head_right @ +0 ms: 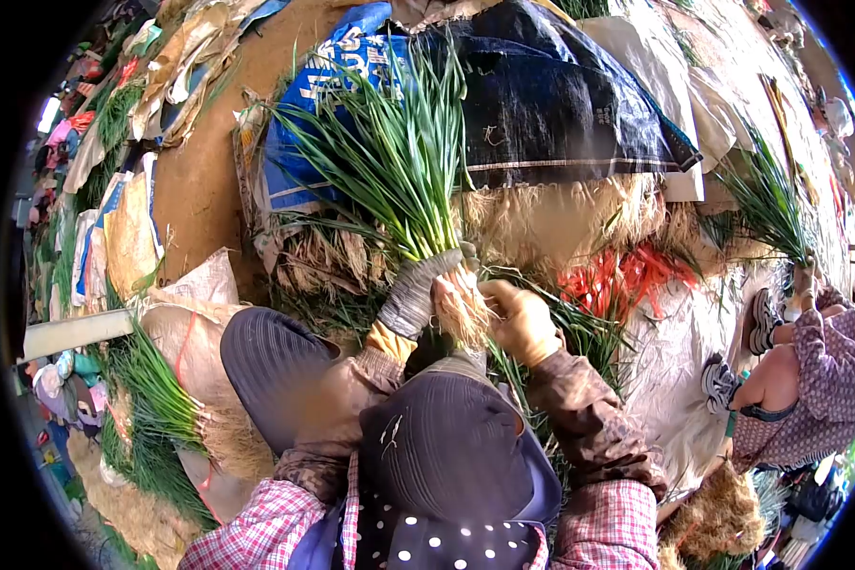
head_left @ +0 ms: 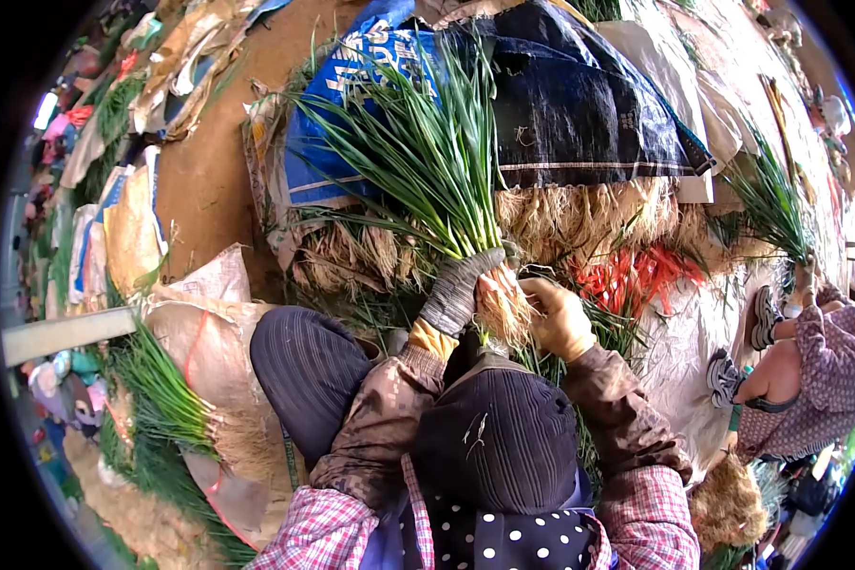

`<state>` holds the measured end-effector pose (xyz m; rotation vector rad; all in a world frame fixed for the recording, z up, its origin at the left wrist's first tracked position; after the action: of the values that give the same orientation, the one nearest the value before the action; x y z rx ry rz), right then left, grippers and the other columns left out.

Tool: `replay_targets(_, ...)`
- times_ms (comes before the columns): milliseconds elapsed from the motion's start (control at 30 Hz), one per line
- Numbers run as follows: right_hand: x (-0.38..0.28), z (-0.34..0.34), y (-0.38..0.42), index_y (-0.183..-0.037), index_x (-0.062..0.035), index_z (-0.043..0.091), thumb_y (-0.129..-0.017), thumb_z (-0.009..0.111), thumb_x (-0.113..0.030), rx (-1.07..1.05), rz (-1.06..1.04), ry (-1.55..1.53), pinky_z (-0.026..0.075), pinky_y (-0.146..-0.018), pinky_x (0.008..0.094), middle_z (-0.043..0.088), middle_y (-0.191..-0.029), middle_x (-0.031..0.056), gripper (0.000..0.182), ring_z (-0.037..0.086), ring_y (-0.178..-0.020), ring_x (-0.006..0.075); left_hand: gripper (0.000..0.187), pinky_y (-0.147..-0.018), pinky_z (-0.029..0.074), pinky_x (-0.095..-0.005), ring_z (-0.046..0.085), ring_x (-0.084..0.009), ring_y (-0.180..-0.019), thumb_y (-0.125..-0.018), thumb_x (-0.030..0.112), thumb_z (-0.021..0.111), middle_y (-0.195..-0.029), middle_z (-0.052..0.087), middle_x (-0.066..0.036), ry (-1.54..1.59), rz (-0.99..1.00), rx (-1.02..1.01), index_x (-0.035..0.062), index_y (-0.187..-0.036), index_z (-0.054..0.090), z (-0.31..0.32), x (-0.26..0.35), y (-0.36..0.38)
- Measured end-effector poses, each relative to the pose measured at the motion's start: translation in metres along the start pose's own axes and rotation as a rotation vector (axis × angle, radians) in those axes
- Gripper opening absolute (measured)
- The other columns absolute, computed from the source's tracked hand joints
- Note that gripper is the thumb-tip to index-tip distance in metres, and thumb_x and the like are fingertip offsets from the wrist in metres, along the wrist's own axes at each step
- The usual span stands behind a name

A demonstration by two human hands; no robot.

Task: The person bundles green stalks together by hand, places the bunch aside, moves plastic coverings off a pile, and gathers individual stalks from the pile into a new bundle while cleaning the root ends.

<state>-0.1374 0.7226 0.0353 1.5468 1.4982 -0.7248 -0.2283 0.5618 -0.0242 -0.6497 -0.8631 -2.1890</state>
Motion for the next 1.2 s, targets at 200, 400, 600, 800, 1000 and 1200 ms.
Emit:
replay_targets(200,-0.002,-0.006,-0.036,-0.144,-0.0093,0.031,-0.095,0.054,-0.038,0.02,0.18,-0.698,0.044,-0.093,0.0334,0.054,-0.127,0.014,0.061,0.053,-0.112,0.0192,0.034,-0.062,0.057,-0.0315,0.066,-0.0208,-0.072,-0.082,0.021,0.07,-0.089,0.067,-0.012,0.09,0.025,-0.047,-0.0014,-0.107,0.062,0.001,-0.007,-0.001)
replay_targets(400,-0.015,-0.008,-0.047,-0.114,0.0038,0.059,-0.092,0.063,-0.024,-0.042,0.277,-0.61,0.05,-0.081,0.0311,0.067,-0.1,0.0073,0.036,0.062,-0.091,0.0161,0.024,-0.057,0.056,-0.0325,0.065,-0.0208,-0.067,-0.083,0.009,0.066,-0.08,0.066,-0.009,0.109,0.06,0.0,0.0,-0.104,0.059,0.01,0.017,0.019)
replay_targets(600,0.031,-0.017,-0.013,-0.095,-0.0007,0.066,-0.085,0.066,-0.008,0.16,0.053,0.118,0.049,-0.069,0.0264,0.067,-0.08,0.0084,0.012,0.058,-0.071,0.0122,0.03,-0.074,0.056,-0.0354,0.065,-0.0218,-0.083,-0.083,0.015,0.067,-0.094,0.066,-0.009,0.321,-0.007,-0.101,0.005,-0.11,0.06,-0.002,0.045,0.044)
replay_targets(800,0.001,-0.09,0.045,-0.122,-0.0063,0.057,-0.086,0.066,-0.015,0.288,0.038,0.739,0.052,-0.071,0.0331,0.068,-0.091,0.0176,0.038,0.067,-0.077,0.0265,0.04,-0.082,0.051,-0.0387,0.061,-0.0177,-0.096,-0.09,0.018,0.06,-0.115,0.063,-0.003,0.423,0.247,-0.125,0.0102,-0.128,0.051,-0.007,0.098,0.09)
replay_targets(1000,-0.204,-0.081,0.096,-0.13,0.0047,0.046,-0.097,0.049,-0.012,0.784,-0.44,0.545,0.048,-0.09,0.0383,0.056,-0.123,0.0231,0.037,0.059,-0.11,0.0284,0.035,-0.085,0.05,-0.0419,0.061,-0.0206,-0.097,-0.088,0.018,0.063,-0.114,0.063,-0.007,0.524,0.273,-0.259,0.0055,-0.12,0.057,-0.022,0.108,0.101)
replay_targets(1200,-0.234,0.052,0.065,-0.129,-0.0154,0.053,-0.093,0.046,-0.04,0.274,-0.655,0.841,0.02,-0.109,0.057,0.048,-0.133,0.0186,0.044,0.042,-0.126,0.0396,0.031,-0.094,0.046,-0.0357,0.057,-0.0202,-0.107,-0.092,0.011,0.055,-0.117,0.062,-0.008,0.529,0.341,-0.347,0.0047,-0.121,0.057,0.031,0.042,0.152)
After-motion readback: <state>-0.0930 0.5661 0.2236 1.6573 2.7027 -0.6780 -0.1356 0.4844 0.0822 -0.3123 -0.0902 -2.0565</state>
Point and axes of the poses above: each hand's wrist, its own y-axis away from the middle knuckle, its own z-axis out of the palm, x = y × z, the point moved 1 cm from there along -y, towards the middle knuckle
